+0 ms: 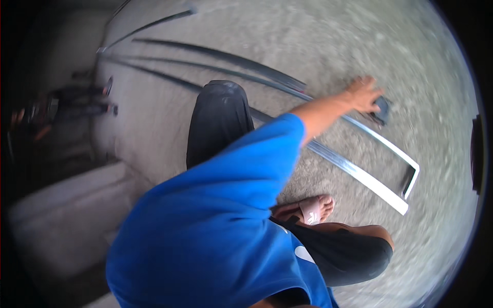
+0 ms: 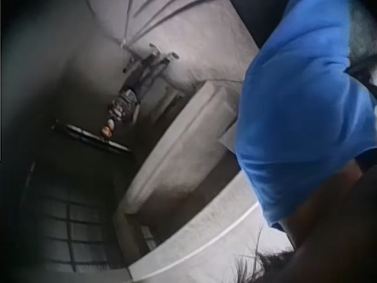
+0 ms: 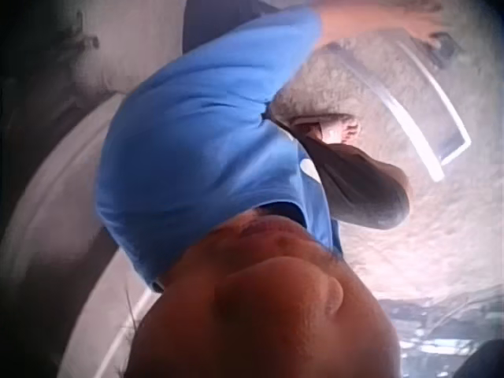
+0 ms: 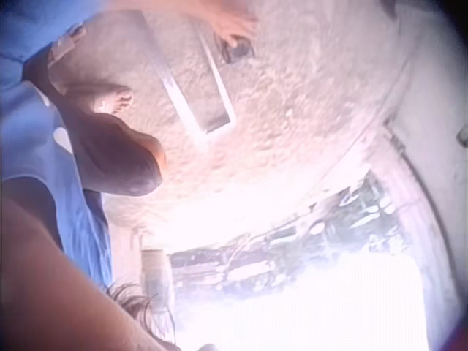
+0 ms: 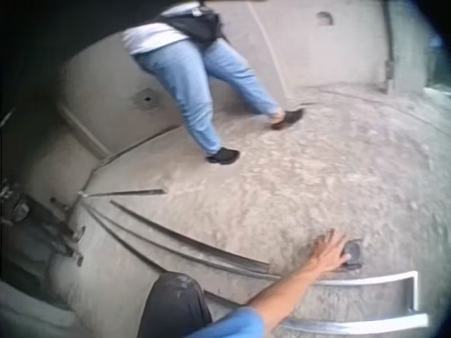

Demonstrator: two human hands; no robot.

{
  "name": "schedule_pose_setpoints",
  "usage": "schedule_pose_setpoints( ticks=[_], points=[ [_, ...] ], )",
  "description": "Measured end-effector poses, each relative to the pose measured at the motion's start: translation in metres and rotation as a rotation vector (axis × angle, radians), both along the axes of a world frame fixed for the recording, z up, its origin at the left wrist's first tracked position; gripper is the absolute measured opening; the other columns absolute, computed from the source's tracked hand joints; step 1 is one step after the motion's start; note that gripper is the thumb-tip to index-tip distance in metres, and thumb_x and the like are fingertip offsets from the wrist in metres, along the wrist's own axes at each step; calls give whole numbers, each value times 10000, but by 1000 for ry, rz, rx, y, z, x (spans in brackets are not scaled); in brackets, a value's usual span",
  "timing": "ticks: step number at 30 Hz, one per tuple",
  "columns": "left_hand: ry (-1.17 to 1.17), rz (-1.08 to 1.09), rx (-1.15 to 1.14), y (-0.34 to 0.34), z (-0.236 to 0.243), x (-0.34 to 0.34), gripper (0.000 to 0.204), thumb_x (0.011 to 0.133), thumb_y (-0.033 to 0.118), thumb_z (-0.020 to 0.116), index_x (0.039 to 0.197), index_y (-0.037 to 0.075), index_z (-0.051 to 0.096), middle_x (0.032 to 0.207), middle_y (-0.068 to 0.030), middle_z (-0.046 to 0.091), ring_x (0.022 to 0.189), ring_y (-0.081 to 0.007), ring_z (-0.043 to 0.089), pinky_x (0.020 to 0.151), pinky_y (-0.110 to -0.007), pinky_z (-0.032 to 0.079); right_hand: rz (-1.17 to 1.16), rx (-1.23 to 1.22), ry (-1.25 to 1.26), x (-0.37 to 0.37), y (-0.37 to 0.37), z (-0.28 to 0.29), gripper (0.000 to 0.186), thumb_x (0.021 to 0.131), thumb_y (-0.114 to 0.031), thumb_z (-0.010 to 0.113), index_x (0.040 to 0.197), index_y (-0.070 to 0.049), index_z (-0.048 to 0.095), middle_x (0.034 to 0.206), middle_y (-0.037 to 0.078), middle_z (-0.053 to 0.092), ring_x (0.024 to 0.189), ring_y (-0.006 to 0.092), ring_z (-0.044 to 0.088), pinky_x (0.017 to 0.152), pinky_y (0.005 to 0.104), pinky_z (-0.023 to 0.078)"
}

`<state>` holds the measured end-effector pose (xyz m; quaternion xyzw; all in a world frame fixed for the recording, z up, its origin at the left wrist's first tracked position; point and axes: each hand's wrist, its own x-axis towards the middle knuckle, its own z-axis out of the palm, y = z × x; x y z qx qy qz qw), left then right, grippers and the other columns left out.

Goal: The person measures metal strips with a tape measure, marks them, and uses snips to cut the metal pieces to length on a concrete floor.

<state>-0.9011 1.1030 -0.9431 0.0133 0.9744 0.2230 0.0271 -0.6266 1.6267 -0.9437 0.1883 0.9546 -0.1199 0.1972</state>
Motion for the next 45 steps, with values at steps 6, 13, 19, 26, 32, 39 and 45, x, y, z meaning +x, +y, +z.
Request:
schedule_pose_setpoints(
  ticks=[6,13,19,26,32,39,45],
  points=[
    [45,-48,38,53,-27,47,816,844,605,617,1473,119,435,1465,-349,318,1364,-492,349,1094,-614,313,150,-46,82,-73,36,-16,693,814,-391,702,1399,-121,444,1301,212,498,1230,398,505,990,534,430],
    [70,-125,-179,13,-38,109,466,882,409,652,1288,188,587,1296,-226,506,1233,-437,508,994,-586,446,807,-111,643,-274,-56,19,590,815,-260,750,1355,-113,559,1210,163,637,1224,333,562,988,519,479],
    [233,-267,-303,8,13,103,73,927,176,570,993,200,593,1093,-137,548,822,-266,690,569,-384,596,1343,143,249,-348,-183,102,530,728,-220,813,1212,-133,615,1131,134,662,1176,328,569,947,543,487],
    [743,-71,-364,7,60,126,141,901,122,582,1033,169,582,768,-43,575,695,-216,647,525,-332,555,1257,-88,527,-344,-171,124,139,777,16,633,876,-15,541,848,208,640,772,455,629,625,540,456],
    [324,-215,-218,19,25,143,399,868,399,662,1224,222,624,1135,-141,641,1068,-323,633,869,-447,558,1089,-14,264,-327,-139,46,477,782,0,699,1247,-8,592,1186,208,641,1099,376,606,919,455,515],
    [0,-165,-1,49,47,116,627,961,633,482,1318,123,560,1362,-192,546,1213,-351,589,1001,-501,491,1241,14,519,-332,-130,68,137,812,-18,608,911,-72,530,845,119,642,836,348,655,754,459,511],
    [-231,-167,96,28,43,58,550,939,581,562,1355,222,541,1264,-188,578,1209,-359,568,997,-529,483,1156,41,491,-297,-133,69,262,764,-67,670,973,-107,516,885,58,622,980,262,636,859,441,459]
  ],
)
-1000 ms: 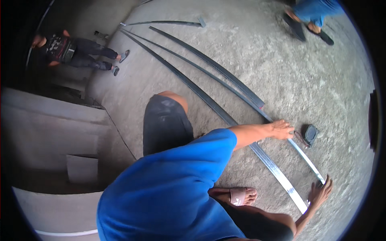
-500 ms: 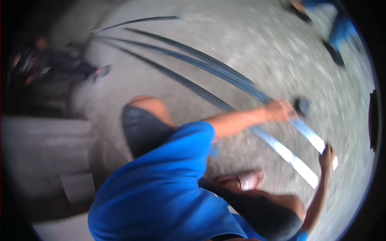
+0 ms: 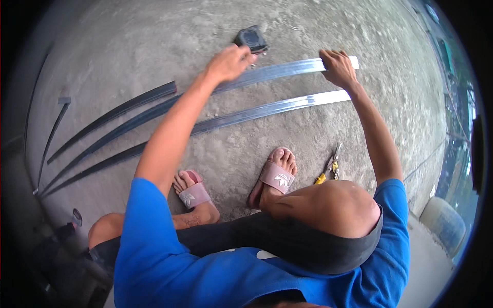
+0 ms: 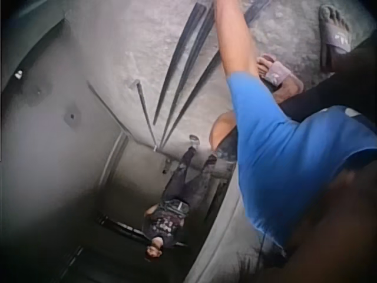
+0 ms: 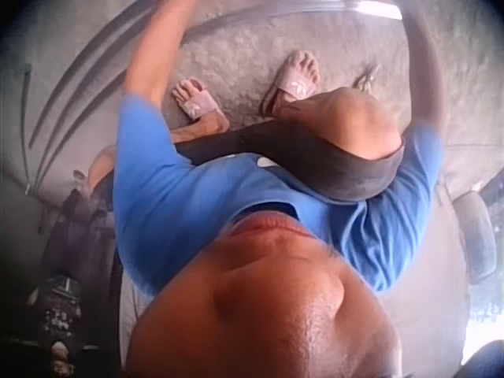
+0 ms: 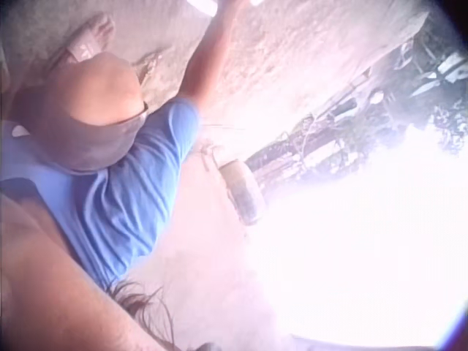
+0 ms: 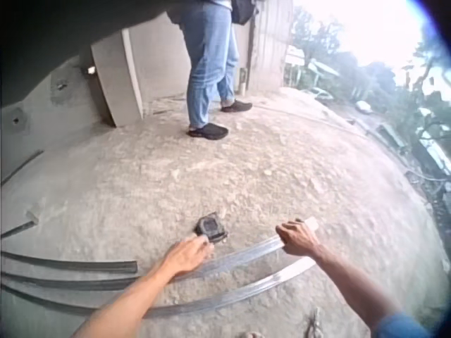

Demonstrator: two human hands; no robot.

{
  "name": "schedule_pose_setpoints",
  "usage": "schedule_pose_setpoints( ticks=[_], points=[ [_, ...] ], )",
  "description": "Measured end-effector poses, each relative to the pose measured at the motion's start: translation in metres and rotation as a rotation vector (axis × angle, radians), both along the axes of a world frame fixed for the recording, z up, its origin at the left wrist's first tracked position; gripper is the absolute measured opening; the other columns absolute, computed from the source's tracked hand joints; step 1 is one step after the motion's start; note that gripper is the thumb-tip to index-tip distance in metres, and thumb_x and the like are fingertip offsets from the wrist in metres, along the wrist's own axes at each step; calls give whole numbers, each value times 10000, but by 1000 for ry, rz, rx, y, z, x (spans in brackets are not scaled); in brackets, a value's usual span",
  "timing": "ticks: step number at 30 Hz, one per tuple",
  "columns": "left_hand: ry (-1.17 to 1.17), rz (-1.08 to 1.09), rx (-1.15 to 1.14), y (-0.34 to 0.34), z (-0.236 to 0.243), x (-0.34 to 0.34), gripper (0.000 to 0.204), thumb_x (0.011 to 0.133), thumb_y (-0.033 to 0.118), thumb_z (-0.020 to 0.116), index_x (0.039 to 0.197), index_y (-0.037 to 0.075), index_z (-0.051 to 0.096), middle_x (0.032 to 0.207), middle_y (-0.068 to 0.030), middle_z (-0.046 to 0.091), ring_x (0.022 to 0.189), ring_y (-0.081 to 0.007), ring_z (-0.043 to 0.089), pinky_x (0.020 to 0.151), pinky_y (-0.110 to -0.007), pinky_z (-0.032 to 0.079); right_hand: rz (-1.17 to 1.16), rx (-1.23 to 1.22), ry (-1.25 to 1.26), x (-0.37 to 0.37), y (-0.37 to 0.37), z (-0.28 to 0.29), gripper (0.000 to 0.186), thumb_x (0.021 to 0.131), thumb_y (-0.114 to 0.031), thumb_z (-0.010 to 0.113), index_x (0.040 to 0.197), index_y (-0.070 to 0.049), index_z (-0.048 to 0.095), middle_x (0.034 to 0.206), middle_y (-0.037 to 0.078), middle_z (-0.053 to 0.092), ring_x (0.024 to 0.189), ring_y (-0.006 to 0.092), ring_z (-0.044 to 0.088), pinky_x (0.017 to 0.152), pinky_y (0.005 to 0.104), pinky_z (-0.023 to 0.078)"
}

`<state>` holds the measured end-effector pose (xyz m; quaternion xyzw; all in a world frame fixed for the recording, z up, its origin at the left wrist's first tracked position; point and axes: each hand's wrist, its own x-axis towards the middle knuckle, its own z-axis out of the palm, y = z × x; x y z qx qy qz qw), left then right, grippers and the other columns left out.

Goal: The person measures metal strips with a tape measure, marks them, and uses snips to cut the metal pieces to length on a concrete floor.

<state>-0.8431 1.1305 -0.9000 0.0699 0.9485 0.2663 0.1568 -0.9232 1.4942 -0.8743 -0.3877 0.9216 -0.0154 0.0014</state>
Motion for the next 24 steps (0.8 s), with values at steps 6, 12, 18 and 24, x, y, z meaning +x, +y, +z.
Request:
schedule_pose_setpoints(
  ticks=[6,12,18,24],
  points=[
    [207,138,-284,22,-42,-67,789,829,613,690,1498,329,383,1473,-203,373,1372,-430,360,998,-588,460,-172,-74,60,47,23,46,773,721,-144,741,1438,-180,454,1429,97,483,1310,308,464,1132,478,342],
    [124,239,-250,55,-39,-83,944,718,477,852,1507,266,380,1400,-226,463,1295,-445,470,951,-523,526,-660,-278,-117,154,102,39,543,783,-77,682,1307,-72,542,1269,208,545,1206,398,527,1035,463,440],
    [742,-241,-327,4,75,-99,656,742,231,829,1300,62,529,1128,-154,668,1145,-332,609,1035,-473,472,-707,-737,-377,147,33,75,361,857,-42,665,1214,-35,610,1134,119,668,793,181,689,685,296,548],
    [1046,-762,-362,20,201,-45,351,852,140,608,1199,141,553,1229,-86,541,1219,-323,505,1056,-480,439,-288,-1315,-1357,58,-92,134,631,1023,-577,414,1376,-63,507,1201,124,645,911,223,670,751,370,541]
  ],
)
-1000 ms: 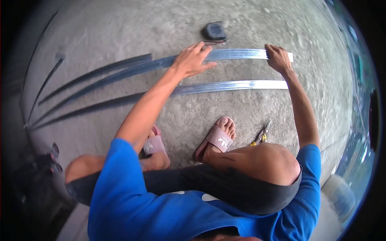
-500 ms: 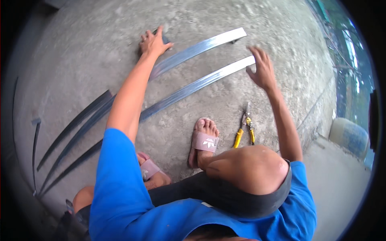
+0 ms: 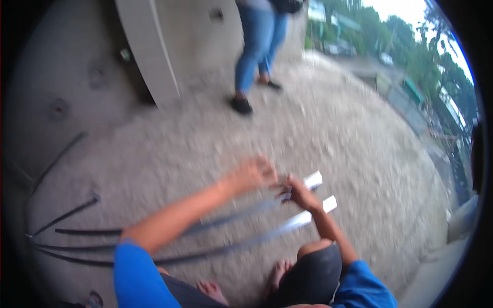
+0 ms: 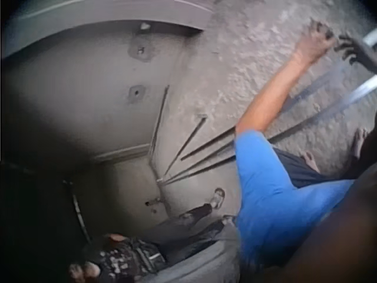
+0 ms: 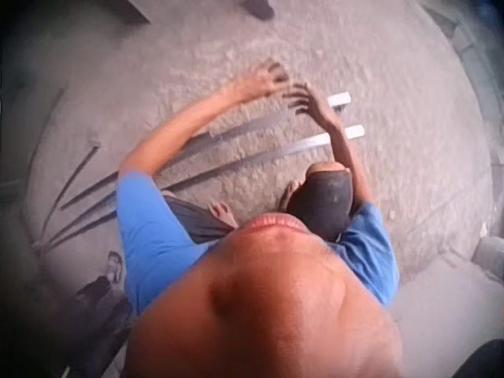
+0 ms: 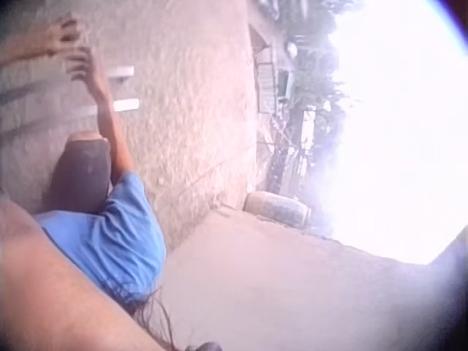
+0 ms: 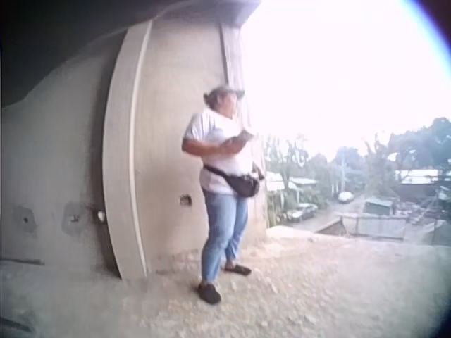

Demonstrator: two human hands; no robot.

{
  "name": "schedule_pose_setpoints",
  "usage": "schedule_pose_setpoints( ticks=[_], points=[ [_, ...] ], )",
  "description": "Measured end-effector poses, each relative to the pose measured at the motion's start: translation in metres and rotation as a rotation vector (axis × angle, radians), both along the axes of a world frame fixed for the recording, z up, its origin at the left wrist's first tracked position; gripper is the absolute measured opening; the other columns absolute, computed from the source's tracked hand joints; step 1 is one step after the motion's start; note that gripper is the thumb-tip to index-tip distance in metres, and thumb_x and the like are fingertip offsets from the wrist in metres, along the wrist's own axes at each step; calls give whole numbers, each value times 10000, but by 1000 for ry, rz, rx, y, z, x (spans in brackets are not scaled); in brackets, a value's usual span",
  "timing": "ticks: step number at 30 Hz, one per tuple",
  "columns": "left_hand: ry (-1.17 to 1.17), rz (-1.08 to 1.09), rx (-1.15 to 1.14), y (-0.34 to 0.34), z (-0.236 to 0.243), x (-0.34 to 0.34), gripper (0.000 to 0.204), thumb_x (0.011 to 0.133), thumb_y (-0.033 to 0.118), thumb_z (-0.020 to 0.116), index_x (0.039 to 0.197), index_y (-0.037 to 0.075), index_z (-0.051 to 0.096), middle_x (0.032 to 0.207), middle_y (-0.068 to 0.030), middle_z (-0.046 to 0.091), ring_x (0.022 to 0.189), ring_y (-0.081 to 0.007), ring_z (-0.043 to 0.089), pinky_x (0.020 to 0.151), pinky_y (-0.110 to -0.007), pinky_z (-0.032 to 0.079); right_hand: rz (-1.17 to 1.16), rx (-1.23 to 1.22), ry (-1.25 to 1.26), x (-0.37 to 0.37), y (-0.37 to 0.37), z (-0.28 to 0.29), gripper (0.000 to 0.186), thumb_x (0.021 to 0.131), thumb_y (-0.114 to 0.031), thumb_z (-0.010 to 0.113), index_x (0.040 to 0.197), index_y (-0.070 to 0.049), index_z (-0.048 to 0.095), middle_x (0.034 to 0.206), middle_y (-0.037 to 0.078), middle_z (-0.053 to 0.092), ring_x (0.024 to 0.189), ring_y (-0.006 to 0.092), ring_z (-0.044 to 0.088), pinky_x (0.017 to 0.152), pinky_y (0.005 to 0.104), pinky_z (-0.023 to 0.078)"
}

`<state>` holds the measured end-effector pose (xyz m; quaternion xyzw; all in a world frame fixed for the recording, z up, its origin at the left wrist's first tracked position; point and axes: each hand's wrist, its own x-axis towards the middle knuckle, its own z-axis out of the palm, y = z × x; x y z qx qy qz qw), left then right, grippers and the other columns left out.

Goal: The person measures metal strips with a tape measure, marks them, and uses snips to cut the metal pieces to length on a concrete floor.

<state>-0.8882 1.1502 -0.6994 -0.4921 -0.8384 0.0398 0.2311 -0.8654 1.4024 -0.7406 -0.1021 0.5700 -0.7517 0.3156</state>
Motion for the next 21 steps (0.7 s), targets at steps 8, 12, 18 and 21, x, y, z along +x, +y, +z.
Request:
schedule_pose_setpoints(
  ticks=[8,12,18,21],
  points=[
    [-589,73,368,-33,42,94,815,748,97,826,1427,289,419,1506,-159,262,1291,-396,405,1034,-512,471,-116,141,218,29,-94,13,433,1022,-411,439,1052,-36,654,784,13,589,650,106,542,557,277,442],
    [-503,99,409,-29,18,96,631,838,94,744,1390,248,480,1415,-164,403,1200,-399,513,942,-463,543,-133,44,-10,27,-94,-12,303,1020,-292,538,1097,-15,635,876,48,627,720,133,619,607,292,515],
    [-455,375,522,-12,25,114,701,798,11,679,1436,174,438,1332,-186,516,1214,-424,534,987,-505,473,-381,72,83,34,-101,6,228,968,-217,644,936,6,608,830,84,651,687,170,670,553,284,557],
    [-900,412,603,-25,21,105,787,759,137,751,1464,138,402,1356,-216,534,1231,-412,538,1021,-471,456,-407,421,289,23,-106,-12,231,937,-219,683,891,-1,622,776,80,664,690,152,669,558,289,555]
  ],
)
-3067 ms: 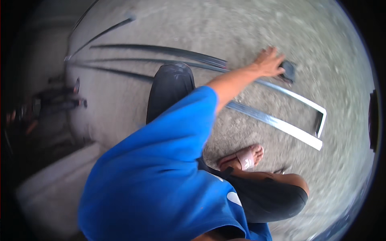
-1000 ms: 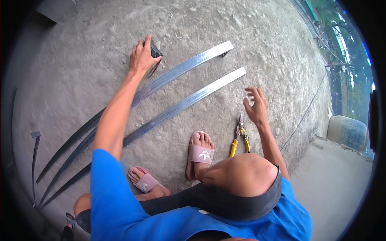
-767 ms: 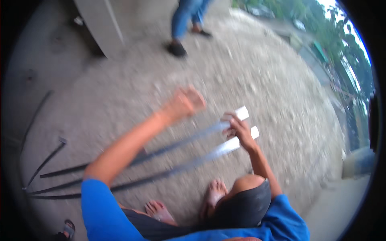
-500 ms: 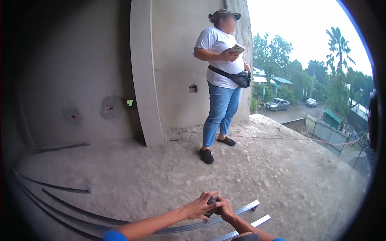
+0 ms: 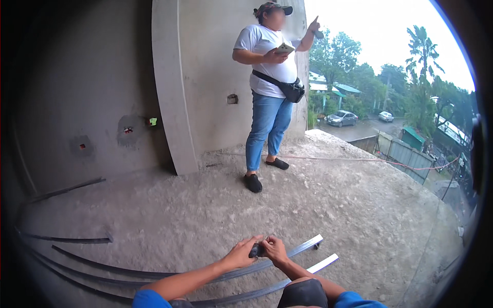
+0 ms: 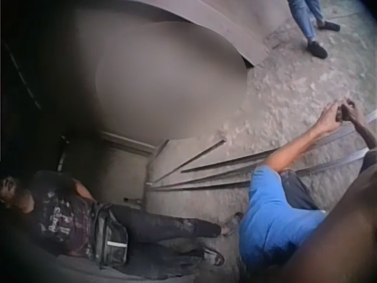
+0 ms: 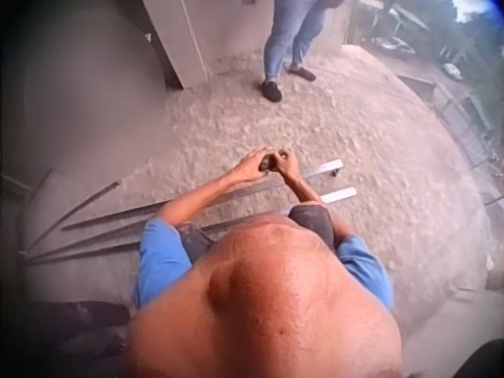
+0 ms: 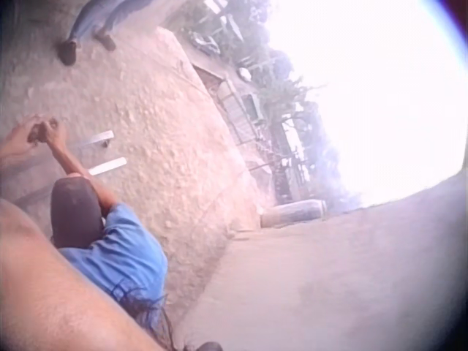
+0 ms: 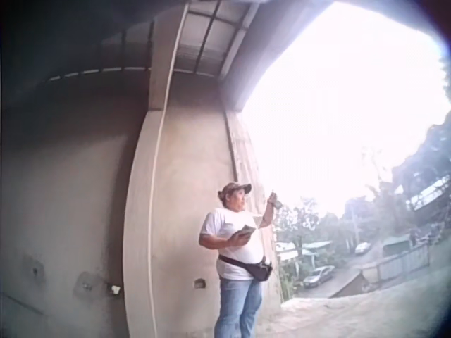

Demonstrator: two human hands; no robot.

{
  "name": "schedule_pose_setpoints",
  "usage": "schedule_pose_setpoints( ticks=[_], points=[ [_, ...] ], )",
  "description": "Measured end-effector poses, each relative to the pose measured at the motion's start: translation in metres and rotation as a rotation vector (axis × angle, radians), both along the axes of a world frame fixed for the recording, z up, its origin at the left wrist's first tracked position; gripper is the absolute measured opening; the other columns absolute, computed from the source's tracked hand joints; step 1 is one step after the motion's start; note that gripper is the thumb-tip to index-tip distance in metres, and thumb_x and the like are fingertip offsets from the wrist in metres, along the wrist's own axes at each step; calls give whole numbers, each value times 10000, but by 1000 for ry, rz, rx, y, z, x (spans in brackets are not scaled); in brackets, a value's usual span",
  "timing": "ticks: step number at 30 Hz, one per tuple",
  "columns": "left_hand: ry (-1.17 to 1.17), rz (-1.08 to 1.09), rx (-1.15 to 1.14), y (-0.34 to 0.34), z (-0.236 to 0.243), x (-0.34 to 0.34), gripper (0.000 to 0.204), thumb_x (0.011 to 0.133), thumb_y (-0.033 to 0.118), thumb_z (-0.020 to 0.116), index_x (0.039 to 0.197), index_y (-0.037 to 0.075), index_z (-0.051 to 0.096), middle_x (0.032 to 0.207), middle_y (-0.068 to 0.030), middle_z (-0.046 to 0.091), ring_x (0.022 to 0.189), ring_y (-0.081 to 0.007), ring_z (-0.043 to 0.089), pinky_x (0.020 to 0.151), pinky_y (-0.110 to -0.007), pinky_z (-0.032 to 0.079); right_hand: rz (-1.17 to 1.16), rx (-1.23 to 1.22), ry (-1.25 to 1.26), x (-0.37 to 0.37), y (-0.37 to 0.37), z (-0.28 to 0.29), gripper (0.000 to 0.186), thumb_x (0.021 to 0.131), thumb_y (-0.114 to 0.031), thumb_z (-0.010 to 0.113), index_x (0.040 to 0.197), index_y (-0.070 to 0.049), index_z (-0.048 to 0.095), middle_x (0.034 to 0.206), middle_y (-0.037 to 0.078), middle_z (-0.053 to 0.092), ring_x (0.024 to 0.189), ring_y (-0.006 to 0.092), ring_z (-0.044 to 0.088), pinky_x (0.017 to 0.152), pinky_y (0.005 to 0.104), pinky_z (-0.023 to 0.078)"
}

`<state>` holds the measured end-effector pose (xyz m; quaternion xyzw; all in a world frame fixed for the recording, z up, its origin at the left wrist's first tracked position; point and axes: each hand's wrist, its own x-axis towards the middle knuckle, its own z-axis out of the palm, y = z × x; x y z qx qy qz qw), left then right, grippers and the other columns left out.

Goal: The person measures metal strips with a tape measure, marks them, and uses snips to cut the metal pieces to length on a concrete floor.

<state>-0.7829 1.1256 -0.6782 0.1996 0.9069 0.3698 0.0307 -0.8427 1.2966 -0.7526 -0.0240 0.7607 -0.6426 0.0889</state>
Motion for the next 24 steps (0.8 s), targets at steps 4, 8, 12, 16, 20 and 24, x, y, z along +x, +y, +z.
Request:
schedule_pose_setpoints(
  ticks=[4,8,12,16,20,24],
  points=[
    [-228,-143,-117,-23,-17,-2,925,732,396,808,1486,102,360,1349,-237,551,1265,-379,540,1056,-453,439,131,114,-3,14,-5,-7,208,937,-211,678,876,-19,627,800,70,690,718,117,658,595,295,553],
    [-252,-10,-227,-6,-29,-6,876,703,519,766,1350,-2,491,1303,-270,554,1229,-410,544,1029,-459,446,262,-51,-113,7,7,-25,146,959,-202,649,928,-60,632,872,26,668,765,99,626,633,283,534],
    [-329,9,-252,-38,-38,-1,814,695,493,766,1266,-31,520,1243,-268,570,1172,-400,567,971,-454,469,484,-76,-260,13,14,21,107,932,-165,682,951,-103,596,907,-20,623,820,99,595,694,279,507],
    [-523,-163,-243,-67,-62,3,851,746,517,762,1396,65,451,1322,-222,559,1200,-397,552,990,-485,445,577,-171,-228,6,64,21,163,849,-80,728,872,-104,568,878,11,642,877,126,626,727,302,526],
    [-779,-202,-135,-124,-110,25,982,799,638,732,1524,112,329,1520,-206,396,1395,-351,391,1110,-456,343,362,-258,-243,-27,157,36,131,871,-59,726,912,-76,602,902,50,667,825,154,660,758,295,541],
    [-763,-179,-213,-170,-128,80,868,828,576,739,1449,72,402,1376,-194,506,1266,-298,487,1025,-396,399,210,-179,-296,-58,232,36,101,884,-53,725,932,-40,637,782,15,621,701,112,606,641,255,491]
  ],
)
